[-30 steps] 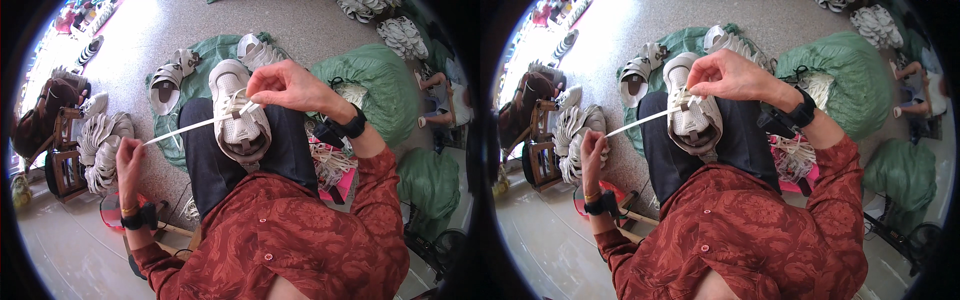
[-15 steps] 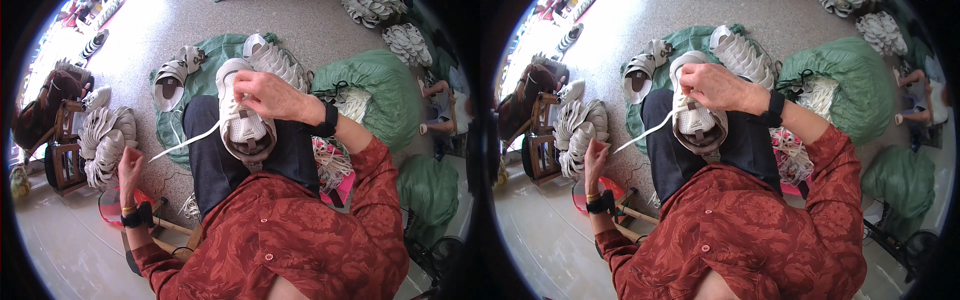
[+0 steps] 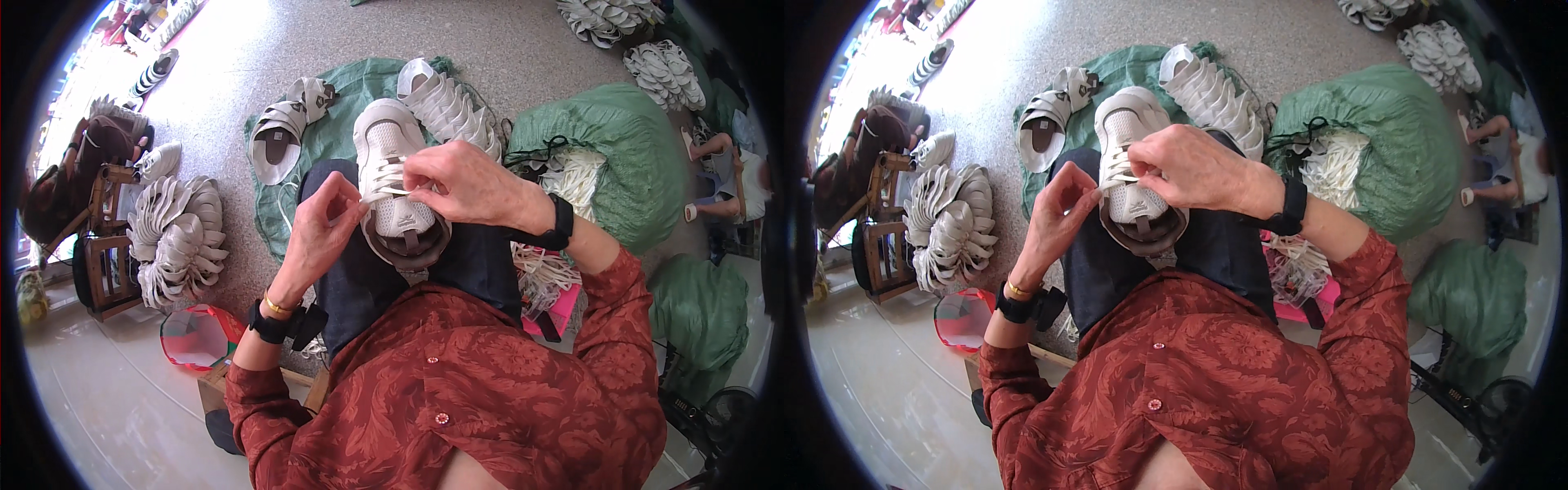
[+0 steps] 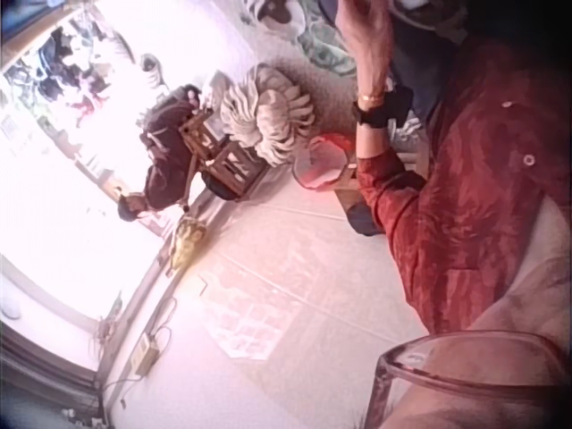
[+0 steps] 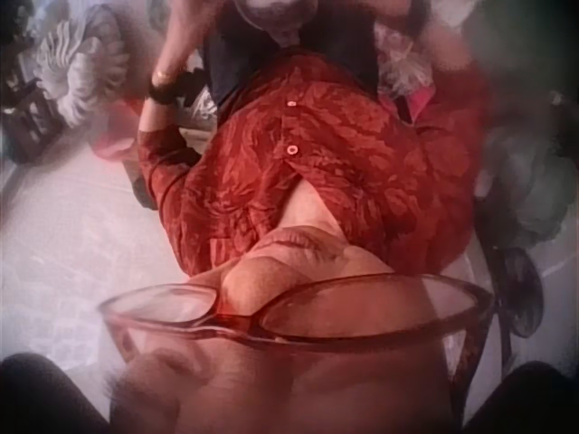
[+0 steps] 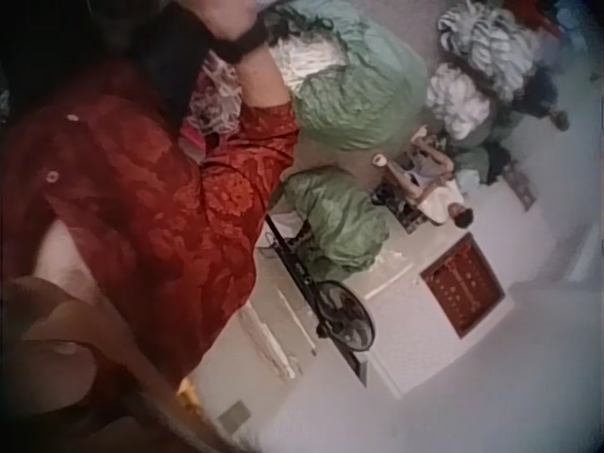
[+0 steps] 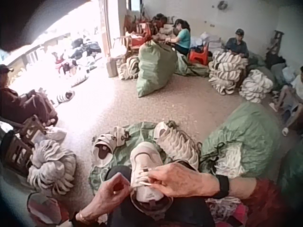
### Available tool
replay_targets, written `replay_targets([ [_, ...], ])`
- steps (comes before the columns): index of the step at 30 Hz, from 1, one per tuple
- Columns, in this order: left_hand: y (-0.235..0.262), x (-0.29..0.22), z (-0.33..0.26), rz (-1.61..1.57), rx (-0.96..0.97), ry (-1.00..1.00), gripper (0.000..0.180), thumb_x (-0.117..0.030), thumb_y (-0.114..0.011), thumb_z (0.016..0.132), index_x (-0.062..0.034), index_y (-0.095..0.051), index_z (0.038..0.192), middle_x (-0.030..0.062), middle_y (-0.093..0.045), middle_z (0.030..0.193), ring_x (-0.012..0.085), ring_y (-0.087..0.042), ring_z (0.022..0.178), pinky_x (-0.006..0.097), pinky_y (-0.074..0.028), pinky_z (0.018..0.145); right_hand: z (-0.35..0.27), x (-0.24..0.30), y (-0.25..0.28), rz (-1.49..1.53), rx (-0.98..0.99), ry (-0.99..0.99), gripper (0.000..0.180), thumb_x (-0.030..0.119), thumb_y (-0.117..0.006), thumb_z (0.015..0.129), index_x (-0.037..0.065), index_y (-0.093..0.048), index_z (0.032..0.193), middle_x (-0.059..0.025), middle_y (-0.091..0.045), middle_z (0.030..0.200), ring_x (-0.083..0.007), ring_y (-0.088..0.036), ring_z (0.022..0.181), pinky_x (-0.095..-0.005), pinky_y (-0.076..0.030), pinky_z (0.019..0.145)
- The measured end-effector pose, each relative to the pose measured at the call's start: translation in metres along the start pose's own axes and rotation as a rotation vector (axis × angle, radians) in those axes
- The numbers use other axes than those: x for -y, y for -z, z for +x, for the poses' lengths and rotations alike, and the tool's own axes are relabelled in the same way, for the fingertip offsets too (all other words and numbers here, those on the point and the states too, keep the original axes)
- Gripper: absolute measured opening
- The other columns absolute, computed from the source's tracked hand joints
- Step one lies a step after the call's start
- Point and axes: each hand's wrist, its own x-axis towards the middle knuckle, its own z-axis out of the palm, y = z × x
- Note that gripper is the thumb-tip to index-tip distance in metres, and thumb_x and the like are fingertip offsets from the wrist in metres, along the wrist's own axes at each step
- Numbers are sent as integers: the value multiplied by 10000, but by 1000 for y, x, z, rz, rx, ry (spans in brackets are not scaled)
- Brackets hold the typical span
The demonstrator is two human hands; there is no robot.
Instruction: Lacing a white shoe in a shoe manufacturing workshop.
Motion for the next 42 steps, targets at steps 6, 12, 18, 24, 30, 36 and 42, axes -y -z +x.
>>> replay_targets([
  [6,18,-18,-3,-211,151,287,110,-68,-676,937,-43,-570,925,-37,-586,812,22,-510,728,200,-400,625,-14,-2,9,103,18,-224,112,69,-706,838,1,-665,916,-115,-659,788,-235,-638,661,-345,-510,608],
  [12,6,-11,3,265,-50,-138,178,-76,-713,859,-23,-595,983,58,-652,899,200,-602,803,323,-489,705,-24,8,9,-205,-204,67,111,39,-713,832,16,-662,927,-92,-635,805,-262,-665,708,-357,-519,587],
  [18,-12,-50,25,198,108,-260,252,-96,-725,848,-23,-583,1043,86,-632,904,229,-583,798,351,-481,721,-23,36,19,-409,-204,179,130,62,-675,833,34,-638,954,-80,-579,823,-252,-662,722,-347,-538,613],
  [24,-12,-47,33,-161,143,-105,164,-76,-683,917,-41,-549,1005,-11,-533,776,55,-462,683,235,-381,613,-29,35,15,-233,-341,167,188,-13,-736,795,27,-670,965,-76,-635,814,-254,-658,687,-351,-519,574],
  [30,24,-54,18,-312,29,7,119,-140,-658,973,-84,-554,984,-50,-549,813,37,-462,763,216,-367,697,-65,10,22,-95,-397,-91,124,11,-717,848,30,-696,968,-107,-681,866,-280,-687,739,-345,-545,640],
  [36,45,-45,9,-398,-60,39,140,-164,-679,963,-93,-558,968,-54,-559,799,38,-468,746,208,-361,692,-104,-9,26,16,-378,-364,202,-50,-683,847,16,-705,1036,-137,-698,941,-269,-695,769,-329,-558,687],
  [42,54,-30,8,-482,-113,13,124,-138,-680,949,-107,-562,929,-85,-494,759,27,-392,690,207,-297,636,-113,-24,26,-145,-369,-307,237,-77,-656,837,14,-696,1052,-138,-698,955,-276,-707,856,-346,-569,742],
])
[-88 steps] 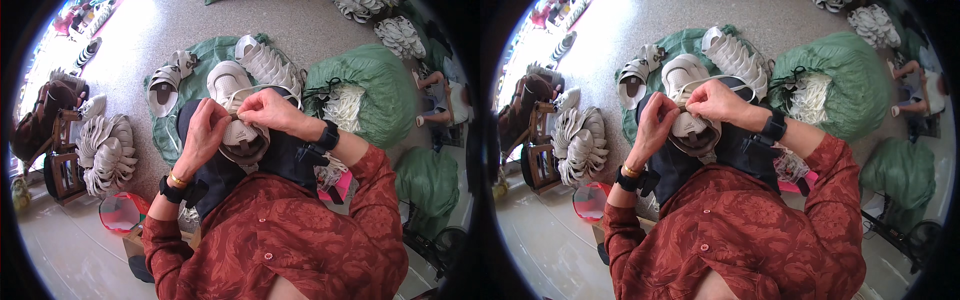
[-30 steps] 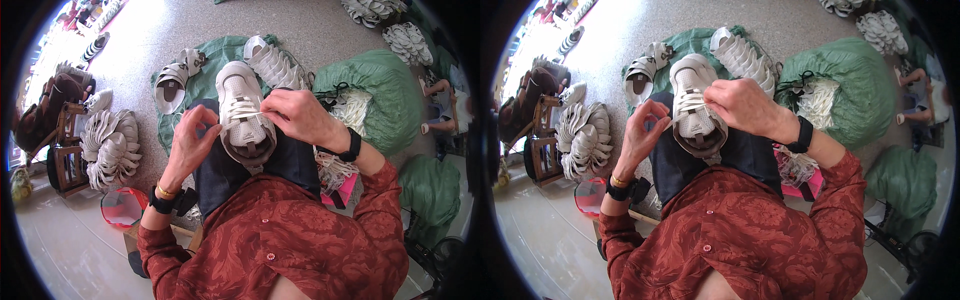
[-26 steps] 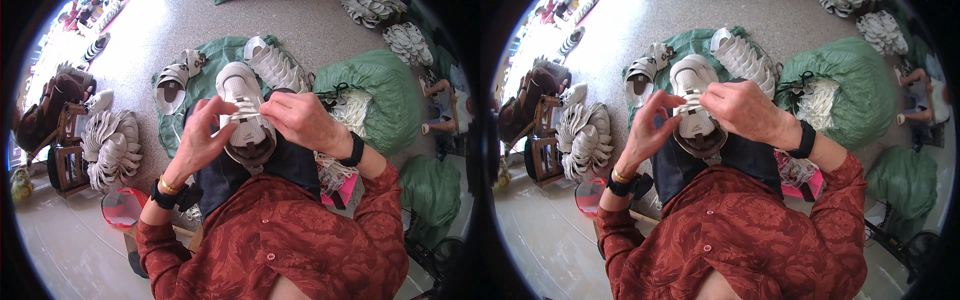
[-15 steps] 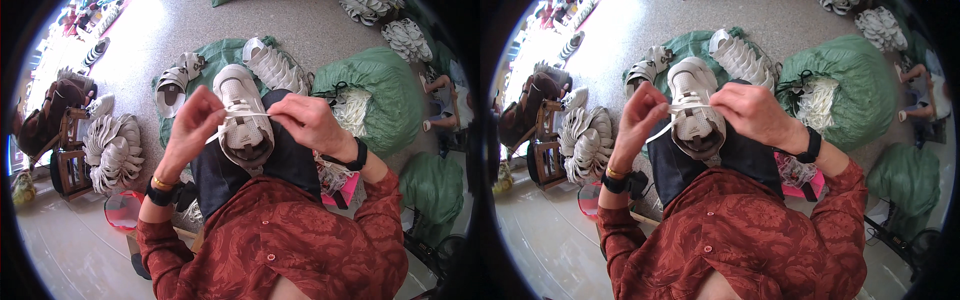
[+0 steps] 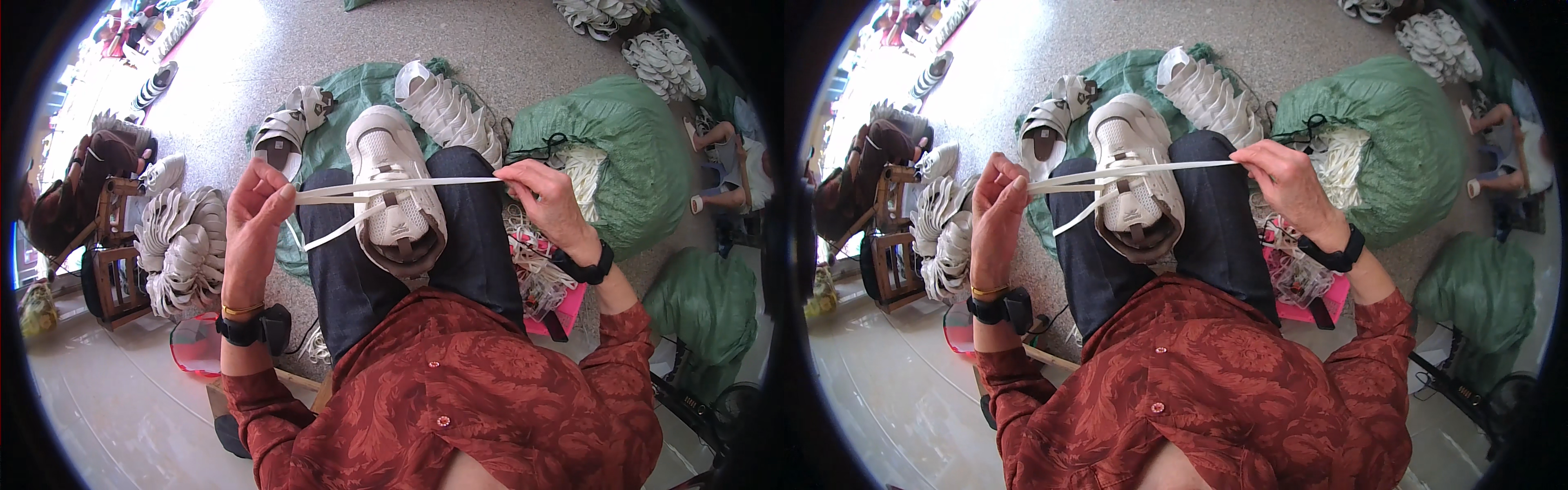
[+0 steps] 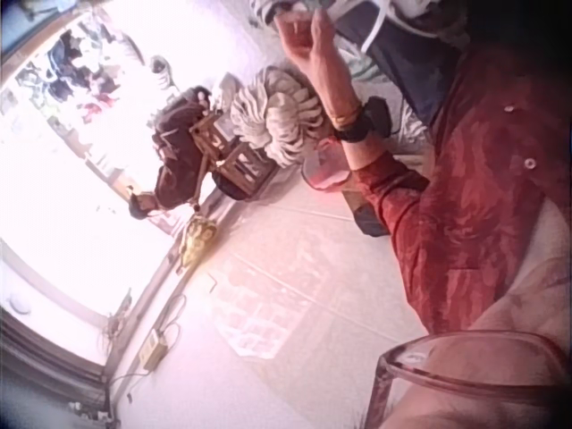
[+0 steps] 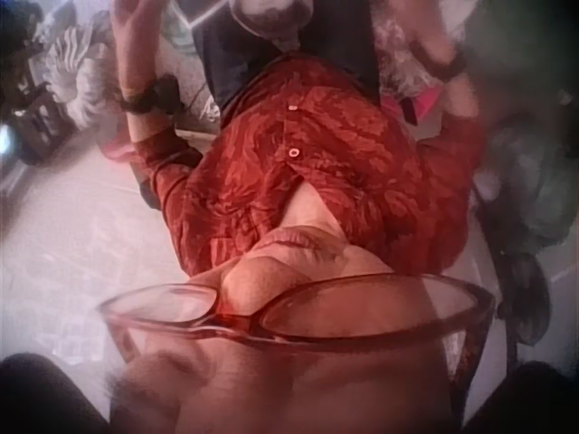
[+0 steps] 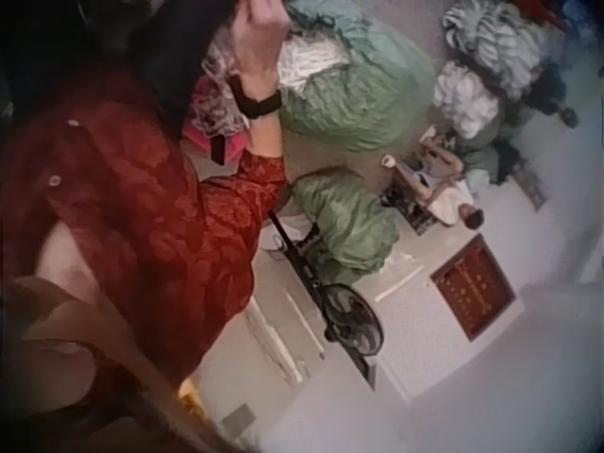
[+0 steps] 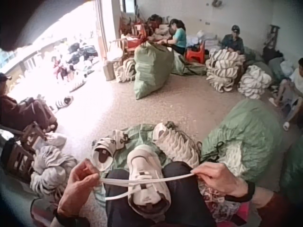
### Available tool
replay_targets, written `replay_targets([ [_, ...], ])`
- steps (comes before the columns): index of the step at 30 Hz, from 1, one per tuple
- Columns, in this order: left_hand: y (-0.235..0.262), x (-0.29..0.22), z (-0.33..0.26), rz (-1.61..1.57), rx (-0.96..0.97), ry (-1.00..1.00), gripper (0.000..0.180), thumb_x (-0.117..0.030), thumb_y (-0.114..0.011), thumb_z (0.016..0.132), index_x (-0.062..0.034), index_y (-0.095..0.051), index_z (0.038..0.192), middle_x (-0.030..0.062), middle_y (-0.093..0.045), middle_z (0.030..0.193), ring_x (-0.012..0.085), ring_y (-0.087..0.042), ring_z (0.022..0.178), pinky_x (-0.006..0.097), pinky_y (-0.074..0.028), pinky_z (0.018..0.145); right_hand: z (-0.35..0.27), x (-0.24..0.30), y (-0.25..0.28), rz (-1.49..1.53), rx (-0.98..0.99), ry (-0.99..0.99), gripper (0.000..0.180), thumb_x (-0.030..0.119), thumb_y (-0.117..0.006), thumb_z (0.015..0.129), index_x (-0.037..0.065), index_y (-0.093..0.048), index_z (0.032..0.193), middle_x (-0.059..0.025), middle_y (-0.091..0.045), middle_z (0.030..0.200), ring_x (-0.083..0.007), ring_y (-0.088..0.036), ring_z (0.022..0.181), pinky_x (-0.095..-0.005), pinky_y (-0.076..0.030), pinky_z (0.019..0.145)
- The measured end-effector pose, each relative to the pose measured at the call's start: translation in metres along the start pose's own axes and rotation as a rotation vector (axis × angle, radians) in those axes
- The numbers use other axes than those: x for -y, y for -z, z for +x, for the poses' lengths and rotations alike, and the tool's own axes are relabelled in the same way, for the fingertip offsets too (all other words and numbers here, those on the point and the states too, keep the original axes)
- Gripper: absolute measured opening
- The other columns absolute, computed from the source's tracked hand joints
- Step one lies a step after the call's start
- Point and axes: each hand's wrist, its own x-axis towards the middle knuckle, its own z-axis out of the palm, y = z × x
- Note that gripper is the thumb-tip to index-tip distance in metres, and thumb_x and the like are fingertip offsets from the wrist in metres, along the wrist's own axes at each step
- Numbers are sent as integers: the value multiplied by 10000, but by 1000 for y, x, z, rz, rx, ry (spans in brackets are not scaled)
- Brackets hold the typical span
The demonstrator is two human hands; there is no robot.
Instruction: Lacing a white shoe in a shoe manufacturing workshop.
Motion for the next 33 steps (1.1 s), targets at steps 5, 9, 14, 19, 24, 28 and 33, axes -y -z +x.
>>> replay_targets([
  [5,16,5,3,29,-19,-14,150,-148,-641,980,-117,-521,895,-76,-427,730,34,-355,664,225,-289,638,6,2,-3,-38,-16,45,196,-60,-667,844,14,-693,1023,-127,-699,952,-274,-709,837,-351,-569,717],
  [9,30,18,3,114,-80,-11,202,-178,-646,989,-126,-516,843,-87,-395,688,27,-331,629,215,-261,600,15,7,-9,-102,-7,136,145,-10,-711,838,26,-693,977,-102,-697,904,-257,-700,766,-351,-556,660],
  [14,50,36,3,380,-234,41,294,-255,-709,958,-109,-542,765,-93,-453,641,14,-359,574,213,-241,517,32,43,-23,101,25,89,125,54,-766,811,40,-693,912,-89,-685,840,-258,-681,715,-340,-534,622],
  [19,45,47,0,751,-269,-81,212,-141,-746,901,-49,-556,891,-24,-599,756,55,-460,592,238,-359,524,51,59,-56,207,50,300,141,57,-801,796,33,-698,890,-75,-691,826,-207,-669,693,-309,-518,590],
  [24,-24,15,1,580,38,-180,195,5,-694,878,-32,-582,1034,26,-677,921,93,-552,669,262,-486,641,61,70,-67,208,78,361,154,61,-800,798,36,-689,903,-76,-692,829,-213,-670,684,-311,-515,584],
  [28,-58,15,-1,516,252,-144,144,-4,-658,914,-11,-599,1044,60,-643,868,117,-583,721,277,-492,666,64,76,-68,229,68,355,178,62,-798,802,40,-678,933,-72,-693,831,-191,-653,651,-303,-494,553],
  [33,-53,28,-1,491,256,13,132,-30,-655,922,6,-581,1025,91,-654,868,157,-629,760,295,-496,673,58,79,-66,246,80,292,181,72,-783,807,53,-663,941,-64,-687,840,-194,-630,655,-315,-492,568],
])
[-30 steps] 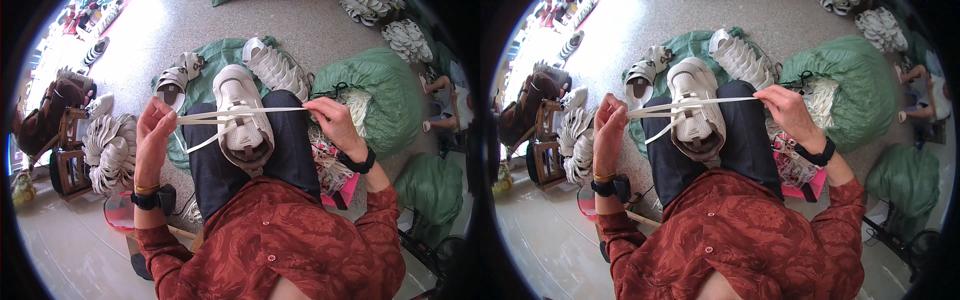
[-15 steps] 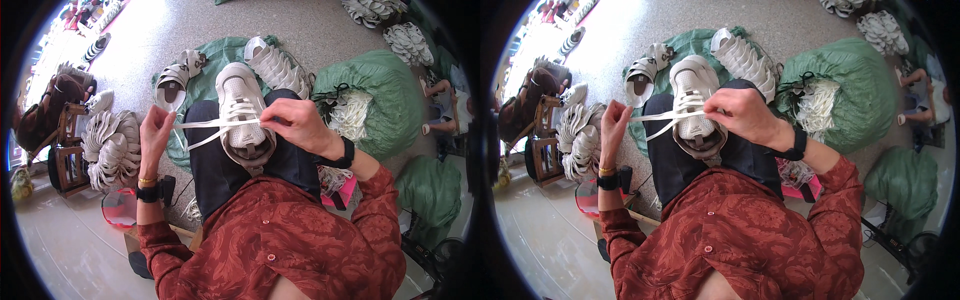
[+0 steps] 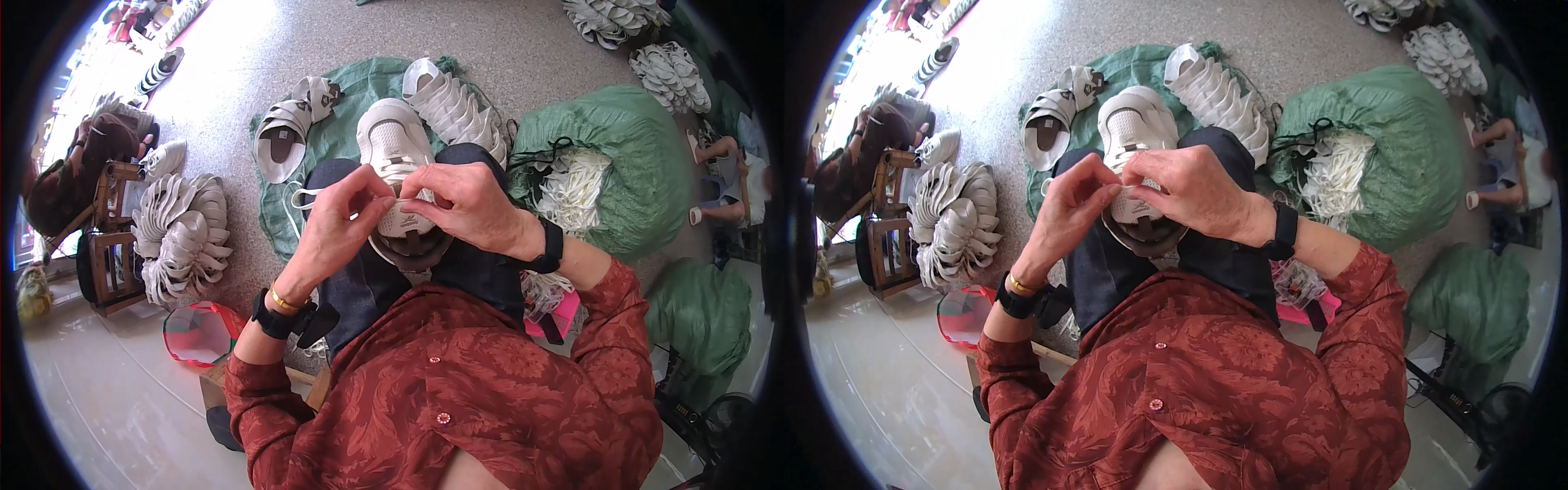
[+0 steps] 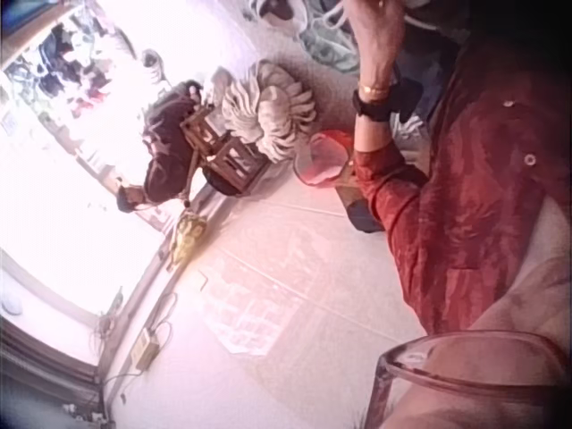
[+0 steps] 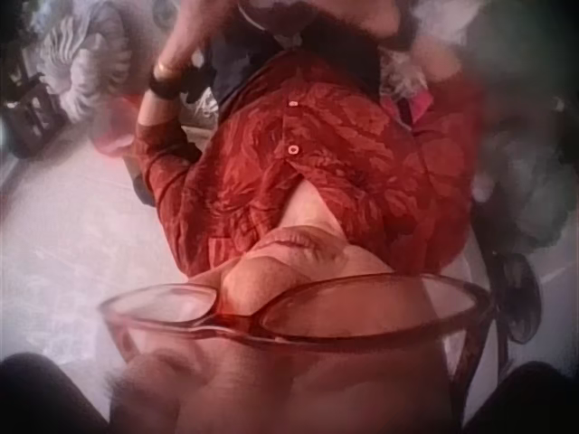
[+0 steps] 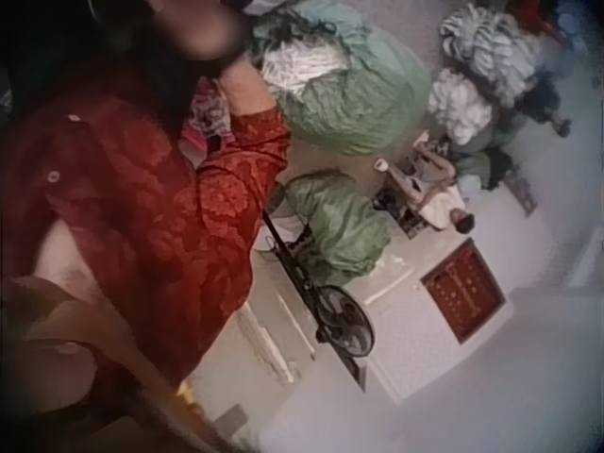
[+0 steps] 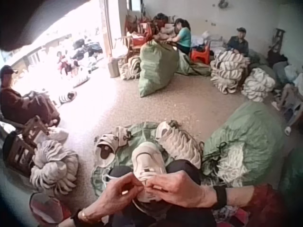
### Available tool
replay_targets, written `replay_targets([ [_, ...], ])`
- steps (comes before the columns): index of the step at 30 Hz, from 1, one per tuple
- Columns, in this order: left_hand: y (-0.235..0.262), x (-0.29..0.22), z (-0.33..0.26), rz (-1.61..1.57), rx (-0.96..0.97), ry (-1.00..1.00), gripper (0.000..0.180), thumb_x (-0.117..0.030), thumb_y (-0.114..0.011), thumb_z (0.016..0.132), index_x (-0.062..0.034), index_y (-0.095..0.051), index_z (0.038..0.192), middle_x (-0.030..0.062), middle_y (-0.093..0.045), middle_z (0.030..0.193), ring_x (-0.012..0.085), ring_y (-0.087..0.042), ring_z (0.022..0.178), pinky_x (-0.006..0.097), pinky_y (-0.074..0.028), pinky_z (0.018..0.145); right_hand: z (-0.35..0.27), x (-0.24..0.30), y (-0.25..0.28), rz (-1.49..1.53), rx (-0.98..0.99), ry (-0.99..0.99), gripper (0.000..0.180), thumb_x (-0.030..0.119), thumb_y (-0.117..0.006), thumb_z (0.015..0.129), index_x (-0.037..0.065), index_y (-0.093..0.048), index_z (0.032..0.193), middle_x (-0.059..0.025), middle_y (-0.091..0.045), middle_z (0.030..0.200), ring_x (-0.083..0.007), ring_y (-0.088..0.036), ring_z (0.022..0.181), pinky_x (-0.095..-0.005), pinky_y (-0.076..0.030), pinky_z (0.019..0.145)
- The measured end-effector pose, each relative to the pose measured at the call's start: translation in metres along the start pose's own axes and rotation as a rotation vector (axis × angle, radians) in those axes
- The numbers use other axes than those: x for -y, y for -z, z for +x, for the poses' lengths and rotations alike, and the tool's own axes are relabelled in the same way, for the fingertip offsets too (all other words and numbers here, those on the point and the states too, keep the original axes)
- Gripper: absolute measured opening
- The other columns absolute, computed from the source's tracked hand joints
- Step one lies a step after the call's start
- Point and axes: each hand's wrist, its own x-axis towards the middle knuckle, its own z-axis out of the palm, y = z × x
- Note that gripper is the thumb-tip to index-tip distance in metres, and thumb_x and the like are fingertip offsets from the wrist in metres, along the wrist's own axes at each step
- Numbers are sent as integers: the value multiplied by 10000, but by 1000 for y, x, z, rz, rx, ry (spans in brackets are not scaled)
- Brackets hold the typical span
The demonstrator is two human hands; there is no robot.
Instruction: Lacing a white shoe in a shoe manufacturing workshop.
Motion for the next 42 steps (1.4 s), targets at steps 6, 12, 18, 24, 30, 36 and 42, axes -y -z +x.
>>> replay_targets([
  [6,-10,-1,-3,301,-171,-108,117,-22,-654,881,15,-558,937,168,-639,823,302,-648,732,373,-495,655,-14,-18,-3,-47,-11,-66,167,52,-773,816,49,-676,952,-62,-669,923,-154,-579,588,-297,-477,544],
  [12,-13,-9,-1,356,-175,-61,117,-25,-643,869,14,-534,889,188,-618,786,370,-632,719,421,-481,640,-14,-12,-3,-79,15,-148,132,80,-744,829,37,-667,927,-98,-608,935,-275,-635,727,-380,-513,651],
  [18,-16,-15,-1,379,-181,1,106,-21,-627,866,17,-533,899,193,-625,774,379,-632,702,425,-483,638,-14,-13,-8,-78,20,-179,99,97,-726,838,34,-676,895,-114,-600,931,-325,-660,784,-417,-523,694],
  [24,-16,-12,3,425,-166,-37,85,-7,-591,861,34,-527,901,240,-634,776,446,-639,758,488,-482,661,-14,-14,-9,-77,25,-197,97,97,-723,838,34,-684,900,-116,-603,932,-329,-660,786,-419,-523,697],
  [30,-11,-13,8,439,-102,-4,94,-21,-579,854,45,-539,908,262,-631,741,462,-642,763,507,-483,679,-13,-14,-10,-58,14,-217,88,96,-723,836,34,-700,894,-116,-614,935,-327,-663,788,-414,-528,704],
  [36,-12,-12,8,461,-100,-2,92,-21,-569,858,49,-539,908,266,-632,738,464,-644,758,516,-481,680,-13,-13,-12,-48,-4,-242,84,98,-719,835,31,-707,884,-115,-625,929,-322,-667,787,-410,-531,709],
  [42,-12,-13,6,422,-98,26,92,-30,-564,869,50,-539,907,268,-631,736,467,-644,757,518,-480,680,-13,-13,-13,-53,-9,-259,81,91,-712,834,30,-710,889,-117,-630,925,-321,-669,785,-411,-531,708],
])
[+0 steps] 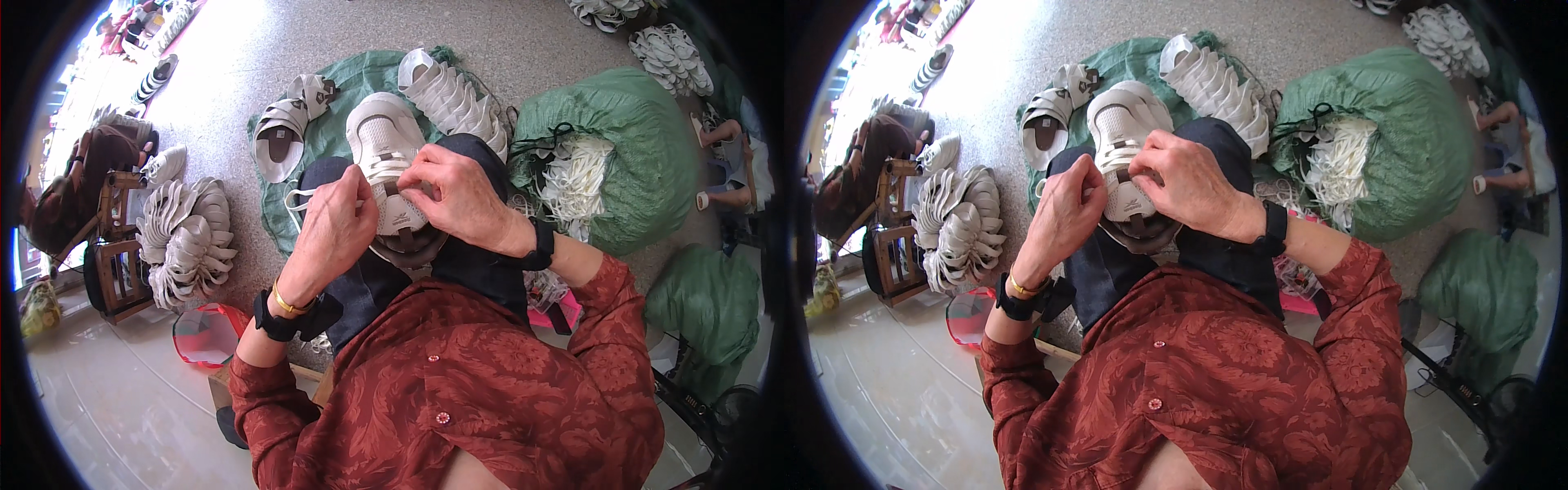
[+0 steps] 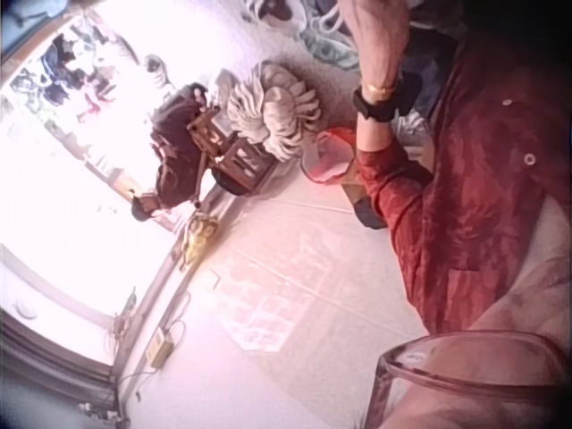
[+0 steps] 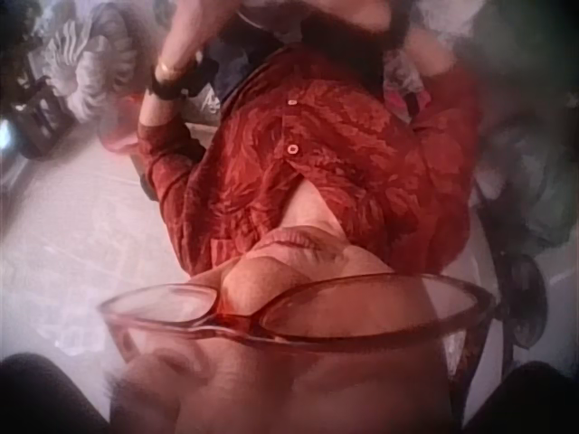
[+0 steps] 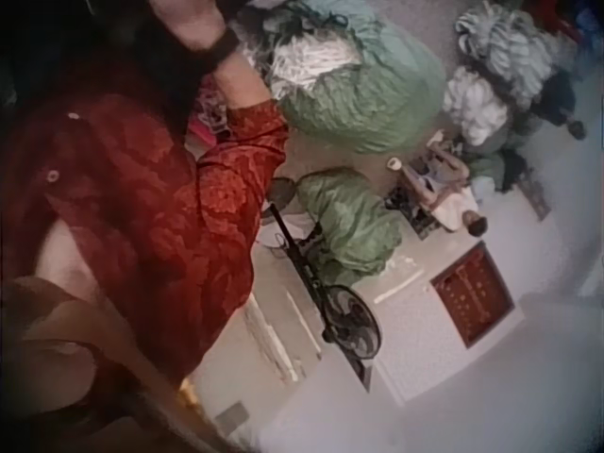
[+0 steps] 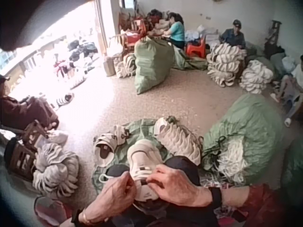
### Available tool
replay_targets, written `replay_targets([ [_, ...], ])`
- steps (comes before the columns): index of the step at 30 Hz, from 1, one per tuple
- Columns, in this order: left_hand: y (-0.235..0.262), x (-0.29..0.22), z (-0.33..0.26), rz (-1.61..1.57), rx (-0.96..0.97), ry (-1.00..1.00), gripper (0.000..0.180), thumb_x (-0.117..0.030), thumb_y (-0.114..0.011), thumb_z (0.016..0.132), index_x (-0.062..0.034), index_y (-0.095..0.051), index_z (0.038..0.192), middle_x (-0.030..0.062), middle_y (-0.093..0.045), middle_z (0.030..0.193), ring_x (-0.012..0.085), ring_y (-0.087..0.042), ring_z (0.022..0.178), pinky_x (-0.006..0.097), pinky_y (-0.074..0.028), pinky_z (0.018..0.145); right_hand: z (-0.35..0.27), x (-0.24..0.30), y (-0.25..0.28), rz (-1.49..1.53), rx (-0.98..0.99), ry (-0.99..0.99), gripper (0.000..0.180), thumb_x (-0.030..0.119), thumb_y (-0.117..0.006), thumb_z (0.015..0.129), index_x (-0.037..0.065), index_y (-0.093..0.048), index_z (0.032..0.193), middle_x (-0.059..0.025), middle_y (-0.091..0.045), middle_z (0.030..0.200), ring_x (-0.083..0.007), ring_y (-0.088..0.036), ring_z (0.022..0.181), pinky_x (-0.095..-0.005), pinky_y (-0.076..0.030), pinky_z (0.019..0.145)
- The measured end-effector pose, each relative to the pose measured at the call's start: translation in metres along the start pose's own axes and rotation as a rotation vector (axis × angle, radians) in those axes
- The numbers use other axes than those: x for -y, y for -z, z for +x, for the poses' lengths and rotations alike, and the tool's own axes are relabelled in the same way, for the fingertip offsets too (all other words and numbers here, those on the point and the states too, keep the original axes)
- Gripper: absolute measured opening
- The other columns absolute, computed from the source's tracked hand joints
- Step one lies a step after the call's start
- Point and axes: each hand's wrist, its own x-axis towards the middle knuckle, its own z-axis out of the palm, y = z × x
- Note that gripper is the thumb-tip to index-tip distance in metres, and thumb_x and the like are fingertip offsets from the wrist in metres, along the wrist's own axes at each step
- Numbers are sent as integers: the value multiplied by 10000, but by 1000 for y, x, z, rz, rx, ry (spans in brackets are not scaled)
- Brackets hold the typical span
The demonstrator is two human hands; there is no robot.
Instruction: Lacing a white shoe in a shoe manufacturing workshop.
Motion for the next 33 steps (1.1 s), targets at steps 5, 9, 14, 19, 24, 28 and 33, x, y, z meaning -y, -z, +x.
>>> replay_targets([
  [5,0,1,1,6,-2,-14,89,-28,-566,857,46,-539,898,263,-629,733,464,-641,753,510,-478,674,0,-1,-2,12,0,-20,84,87,-713,831,26,-711,889,-124,-638,932,-318,-672,784,-406,-531,711],
  [9,0,2,1,38,12,-53,92,-29,-566,841,43,-531,885,261,-628,744,466,-632,755,515,-468,662,0,-1,-3,60,-14,-54,94,78,-726,816,18,-718,888,-133,-652,930,-320,-676,787,-396,-532,718],
  [14,-3,6,5,148,-8,-129,83,-31,-560,876,37,-530,913,233,-620,739,425,-639,722,464,-470,631,2,0,-3,117,-21,-114,106,75,-741,794,14,-730,879,-143,-663,908,-313,-683,780,-382,-535,718],
  [19,-1,8,8,121,53,-95,87,-43,-547,887,40,-530,904,243,-620,747,431,-642,736,471,-477,641,2,0,-2,170,-27,-156,113,79,-745,781,20,-744,877,-140,-661,873,-285,-686,760,-364,-536,704],
  [24,1,9,11,105,112,-22,99,-53,-548,893,42,-530,910,249,-622,752,435,-647,745,465,-482,640,1,-3,-3,190,-32,-179,118,93,-747,782,23,-750,876,-130,-660,856,-258,-683,738,-349,-534,689],
  [28,0,10,10,112,81,-100,99,-52,-555,895,41,-532,922,250,-623,755,439,-645,749,465,-478,637,2,-4,-5,191,-27,-188,123,101,-746,784,25,-753,880,-124,-660,850,-245,-679,727,-343,-533,682],
  [33,-1,9,11,110,72,-118,81,-33,-559,890,35,-525,920,240,-619,761,434,-637,744,460,-471,629,2,-3,-4,208,-27,-215,129,101,-750,780,31,-756,887,-117,-663,850,-222,-665,706,-330,-529,676],
])
